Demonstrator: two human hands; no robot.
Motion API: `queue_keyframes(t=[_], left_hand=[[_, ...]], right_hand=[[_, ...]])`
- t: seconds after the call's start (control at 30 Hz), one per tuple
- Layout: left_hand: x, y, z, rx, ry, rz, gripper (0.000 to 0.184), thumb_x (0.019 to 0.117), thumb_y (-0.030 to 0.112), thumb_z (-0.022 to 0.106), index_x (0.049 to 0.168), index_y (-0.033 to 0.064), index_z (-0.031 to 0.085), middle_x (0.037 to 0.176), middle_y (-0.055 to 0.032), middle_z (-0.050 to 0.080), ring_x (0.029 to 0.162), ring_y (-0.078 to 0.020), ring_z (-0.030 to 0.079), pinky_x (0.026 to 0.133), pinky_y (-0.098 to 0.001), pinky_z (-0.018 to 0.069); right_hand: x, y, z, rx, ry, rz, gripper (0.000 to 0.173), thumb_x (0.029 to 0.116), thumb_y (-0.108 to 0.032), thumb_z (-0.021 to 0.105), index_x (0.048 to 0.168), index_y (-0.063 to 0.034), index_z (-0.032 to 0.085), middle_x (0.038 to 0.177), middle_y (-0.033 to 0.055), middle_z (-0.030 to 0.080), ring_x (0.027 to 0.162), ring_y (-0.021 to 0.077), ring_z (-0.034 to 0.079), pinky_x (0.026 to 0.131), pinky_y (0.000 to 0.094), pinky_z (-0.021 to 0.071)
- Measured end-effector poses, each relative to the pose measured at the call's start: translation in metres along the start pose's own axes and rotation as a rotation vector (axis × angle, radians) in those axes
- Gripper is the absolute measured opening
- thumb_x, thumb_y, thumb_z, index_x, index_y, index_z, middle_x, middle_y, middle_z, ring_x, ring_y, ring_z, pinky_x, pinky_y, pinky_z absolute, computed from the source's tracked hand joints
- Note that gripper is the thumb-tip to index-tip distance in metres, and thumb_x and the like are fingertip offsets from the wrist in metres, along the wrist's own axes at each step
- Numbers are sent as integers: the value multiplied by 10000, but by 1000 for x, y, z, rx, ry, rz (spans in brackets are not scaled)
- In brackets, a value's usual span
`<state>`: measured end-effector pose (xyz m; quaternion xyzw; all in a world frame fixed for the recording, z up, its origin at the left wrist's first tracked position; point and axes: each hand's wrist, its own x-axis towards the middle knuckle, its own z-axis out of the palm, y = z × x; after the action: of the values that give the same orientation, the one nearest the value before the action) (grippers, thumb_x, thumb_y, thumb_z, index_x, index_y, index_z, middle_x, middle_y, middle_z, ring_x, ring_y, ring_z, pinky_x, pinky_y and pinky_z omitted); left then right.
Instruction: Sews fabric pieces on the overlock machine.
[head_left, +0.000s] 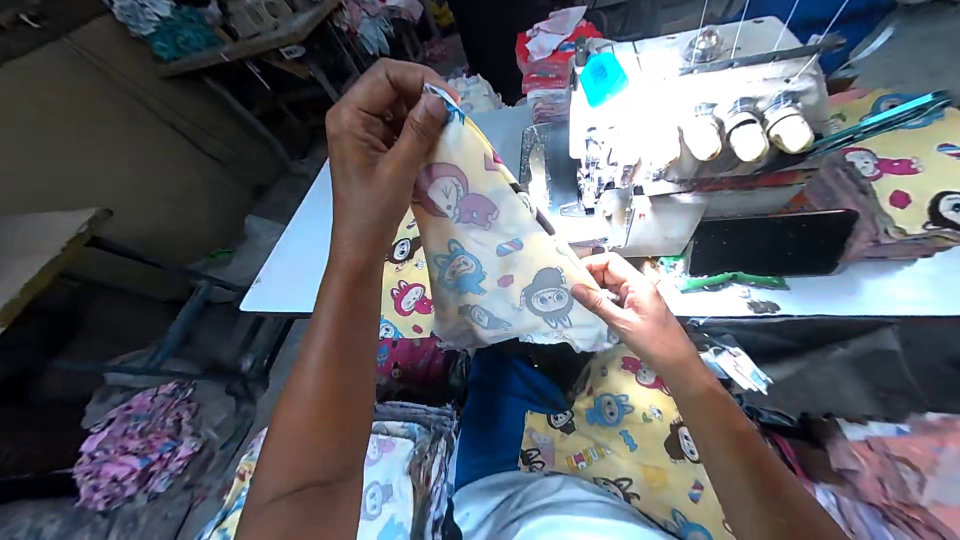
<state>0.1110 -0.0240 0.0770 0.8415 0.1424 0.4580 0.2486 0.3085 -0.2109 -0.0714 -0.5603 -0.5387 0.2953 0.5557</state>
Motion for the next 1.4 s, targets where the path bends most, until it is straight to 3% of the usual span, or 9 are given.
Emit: queue_keyframes(t=[0.1, 0.37, 0.6, 0.77, 0.87, 0.93, 1.03, 1.17, 1.4], left_hand=[[0, 4, 3, -2, -22, 58, 108, 1044, 114, 534, 1102, 99, 623, 985, 155, 635, 874, 66, 613, 790, -154, 529], [-12, 16, -5, 19, -58, 65, 109, 1043, 158, 564, 1112, 110, 633, 1013, 165, 647, 915, 72, 621, 824, -153, 533], [-36, 17, -32, 38, 41, 20, 113, 1050, 159, 554, 1128, 136, 634, 1032, 164, 661, 926, 42, 636, 837, -186, 542], [-61, 53, -58, -244, -201, -85, 83, 1018, 352, 608, 1058, 334, 679, 1047, 208, 727, 929, 62, 676, 797, -118, 560], [-78, 38, -55, -202, -1, -259, 167, 1060, 169, 496, 1080, 228, 651, 1060, 144, 734, 932, 11, 692, 808, -176, 579], [-85, 37, -55, -164, 154, -324, 173, 1065, 170, 470, 1065, 268, 613, 928, 206, 684, 806, 62, 655, 709, -126, 556], [-103, 36, -49, -211, 256, -372, 145, 1077, 171, 448, 1108, 226, 578, 1053, 134, 712, 946, -22, 691, 829, -216, 581], [-108, 41, -39, -100, 406, -301, 127, 1083, 177, 484, 1116, 257, 578, 948, 216, 654, 838, 62, 649, 756, -142, 564], [23, 7, -36, 161, 69, 28, 168, 1016, 141, 592, 1109, 35, 684, 949, 111, 673, 813, 74, 616, 756, -153, 536]], right_hand=[[2, -1, 1, -23, -27, -56, 179, 1048, -271, 571, 980, -134, 663, 791, -62, 581, 667, -5, 526, 595, 166, 433], [0, -6, -1, -181, 89, -114, 134, 907, -209, 768, 867, -112, 685, 828, -37, 642, 737, 20, 602, 675, 204, 509], [-3, -13, -2, -85, 85, -130, 127, 919, -185, 759, 957, -94, 679, 874, -20, 666, 745, 29, 626, 675, 195, 537], [-5, -46, -17, -76, 95, -297, 69, 892, -120, 760, 951, -101, 730, 938, -58, 700, 850, -7, 665, 780, 162, 575], [0, -52, -14, -253, 187, -279, 128, 853, -167, 812, 916, -101, 723, 913, -31, 682, 844, 5, 657, 776, 175, 567], [0, -53, -9, -358, 197, -270, 153, 879, -221, 790, 939, -97, 721, 887, -15, 674, 810, 22, 633, 741, 191, 539], [-4, -53, 1, -408, 164, -308, 169, 922, -239, 748, 1003, -92, 761, 859, 0, 609, 715, 24, 551, 622, 164, 467], [-12, -60, 14, -329, 80, -317, 150, 942, -225, 717, 948, -82, 673, 882, 1, 620, 782, 32, 603, 690, 178, 522], [-21, -61, 28, -68, 51, -187, 204, 1001, -213, 659, 1108, -49, 717, 868, -35, 726, 765, -39, 665, 706, 119, 560]])
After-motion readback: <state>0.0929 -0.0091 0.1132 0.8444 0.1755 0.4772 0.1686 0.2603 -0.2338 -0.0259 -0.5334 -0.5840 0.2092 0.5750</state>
